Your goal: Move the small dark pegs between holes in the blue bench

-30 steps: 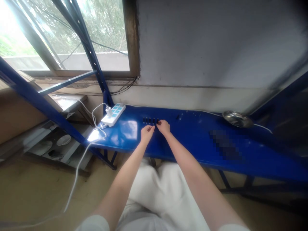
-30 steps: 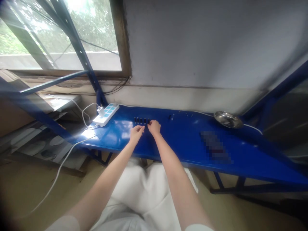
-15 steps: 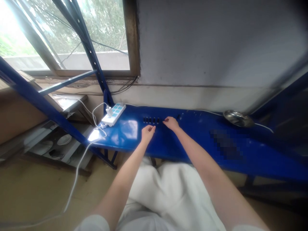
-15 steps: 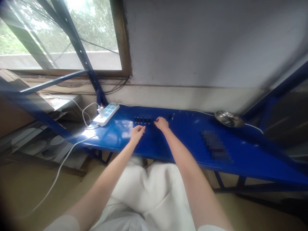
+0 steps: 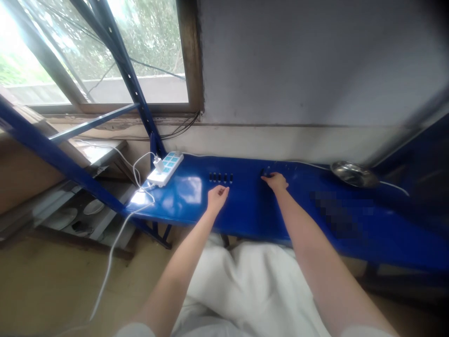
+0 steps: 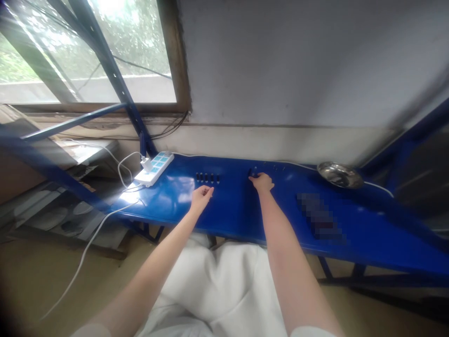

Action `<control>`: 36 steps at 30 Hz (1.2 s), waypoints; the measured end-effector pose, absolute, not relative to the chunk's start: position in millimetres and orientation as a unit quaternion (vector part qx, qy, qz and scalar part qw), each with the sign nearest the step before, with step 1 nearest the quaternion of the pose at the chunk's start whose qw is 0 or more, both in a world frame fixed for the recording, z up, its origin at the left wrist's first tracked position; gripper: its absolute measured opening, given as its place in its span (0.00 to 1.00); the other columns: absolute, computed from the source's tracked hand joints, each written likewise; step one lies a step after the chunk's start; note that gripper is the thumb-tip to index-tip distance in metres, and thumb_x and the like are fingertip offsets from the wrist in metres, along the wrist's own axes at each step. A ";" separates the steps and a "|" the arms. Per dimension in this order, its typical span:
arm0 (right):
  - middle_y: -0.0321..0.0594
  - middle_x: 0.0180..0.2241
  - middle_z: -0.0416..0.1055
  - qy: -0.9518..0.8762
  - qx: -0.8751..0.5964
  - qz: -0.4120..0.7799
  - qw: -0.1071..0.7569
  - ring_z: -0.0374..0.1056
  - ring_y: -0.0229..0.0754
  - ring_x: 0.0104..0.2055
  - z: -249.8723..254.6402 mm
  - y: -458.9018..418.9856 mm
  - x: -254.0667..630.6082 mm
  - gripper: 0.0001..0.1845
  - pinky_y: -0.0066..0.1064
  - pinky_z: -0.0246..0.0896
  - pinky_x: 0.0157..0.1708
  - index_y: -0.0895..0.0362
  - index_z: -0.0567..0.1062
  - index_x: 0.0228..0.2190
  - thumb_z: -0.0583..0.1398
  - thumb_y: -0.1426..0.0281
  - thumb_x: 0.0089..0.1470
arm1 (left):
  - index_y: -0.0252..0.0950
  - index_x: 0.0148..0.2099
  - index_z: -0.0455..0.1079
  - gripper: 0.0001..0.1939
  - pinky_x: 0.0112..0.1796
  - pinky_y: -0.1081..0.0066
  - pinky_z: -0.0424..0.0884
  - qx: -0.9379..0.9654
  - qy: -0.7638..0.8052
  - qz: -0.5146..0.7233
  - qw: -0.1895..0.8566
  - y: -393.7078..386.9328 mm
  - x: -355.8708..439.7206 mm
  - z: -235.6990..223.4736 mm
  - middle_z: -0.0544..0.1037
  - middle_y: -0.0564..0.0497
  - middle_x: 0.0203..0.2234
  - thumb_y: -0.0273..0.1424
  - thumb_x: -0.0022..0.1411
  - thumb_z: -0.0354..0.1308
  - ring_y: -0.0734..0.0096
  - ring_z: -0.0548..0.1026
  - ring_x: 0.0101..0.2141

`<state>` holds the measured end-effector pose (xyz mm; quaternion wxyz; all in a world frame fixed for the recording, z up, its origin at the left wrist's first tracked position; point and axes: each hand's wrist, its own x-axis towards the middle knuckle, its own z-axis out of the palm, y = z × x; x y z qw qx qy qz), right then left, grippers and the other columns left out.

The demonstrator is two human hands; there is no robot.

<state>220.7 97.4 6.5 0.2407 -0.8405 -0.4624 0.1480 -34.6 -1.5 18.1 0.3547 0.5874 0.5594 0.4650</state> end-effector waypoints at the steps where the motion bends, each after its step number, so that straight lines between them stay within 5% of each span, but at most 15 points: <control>1: 0.45 0.40 0.72 -0.461 -0.842 0.149 0.238 0.65 0.52 0.47 6.2 99.8 219.7 0.25 0.45 0.54 0.46 0.54 0.74 0.41 0.63 0.56 0.40 | 0.34 0.27 0.69 0.15 0.27 0.75 0.64 0.587 0.558 0.467 0.354 -1.5 -34.4 18.2 0.72 0.52 0.20 0.40 0.55 0.53 0.76 0.68 0.23; 14: 0.40 0.34 0.74 -0.482 -0.819 0.132 0.281 0.67 0.45 0.39 6.9 96.9 187.8 0.12 0.39 0.51 0.42 0.54 0.76 0.34 0.59 0.62 0.47 | 0.33 0.30 0.72 0.15 0.26 0.74 0.66 0.641 0.551 0.452 0.287 -2.9 -32.2 15.8 0.73 0.51 0.22 0.39 0.58 0.51 0.74 0.70 0.25; 18: 0.41 0.32 0.73 -0.548 -0.764 0.114 0.320 0.66 0.45 0.35 3.8 75.2 172.0 0.13 0.36 0.51 0.37 0.57 0.75 0.32 0.58 0.62 0.49 | 0.35 0.45 0.70 0.16 0.31 0.72 0.70 0.705 0.517 0.437 0.211 -5.9 -28.6 14.0 0.75 0.48 0.31 0.37 0.61 0.48 0.73 0.72 0.30; 24: 0.44 0.32 0.72 -0.684 -0.636 -0.020 0.356 0.63 0.45 0.35 -0.5 35.3 142.9 0.14 0.35 0.47 0.35 0.58 0.74 0.34 0.51 0.64 0.56 | 0.39 0.62 0.52 0.23 0.44 0.64 0.68 0.814 0.434 0.383 0.050 -7.4 -20.0 18.3 0.71 0.44 0.46 0.30 0.65 0.40 0.66 0.70 0.45; 29: 0.43 0.32 0.71 -0.716 -0.594 -0.082 0.357 0.61 0.44 0.35 0.2 18.5 135.5 0.12 0.34 0.45 0.35 0.58 0.73 0.34 0.50 0.69 0.57 | 0.38 0.60 0.55 0.23 0.44 0.66 0.68 0.840 0.419 0.343 0.014 0.1 -11.3 17.6 0.71 0.44 0.46 0.26 0.65 0.36 0.68 0.71 0.43; 36: 0.43 0.32 0.72 -0.740 -0.565 -0.093 0.353 0.61 0.44 0.35 -2.4 16.8 137.8 0.13 0.34 0.46 0.35 0.58 0.73 0.35 0.49 0.72 0.57 | 0.36 0.46 0.67 0.14 0.39 0.68 0.69 0.777 0.471 0.415 0.041 4.0 8.6 14.0 0.76 0.46 0.39 0.26 0.63 0.44 0.68 0.74 0.38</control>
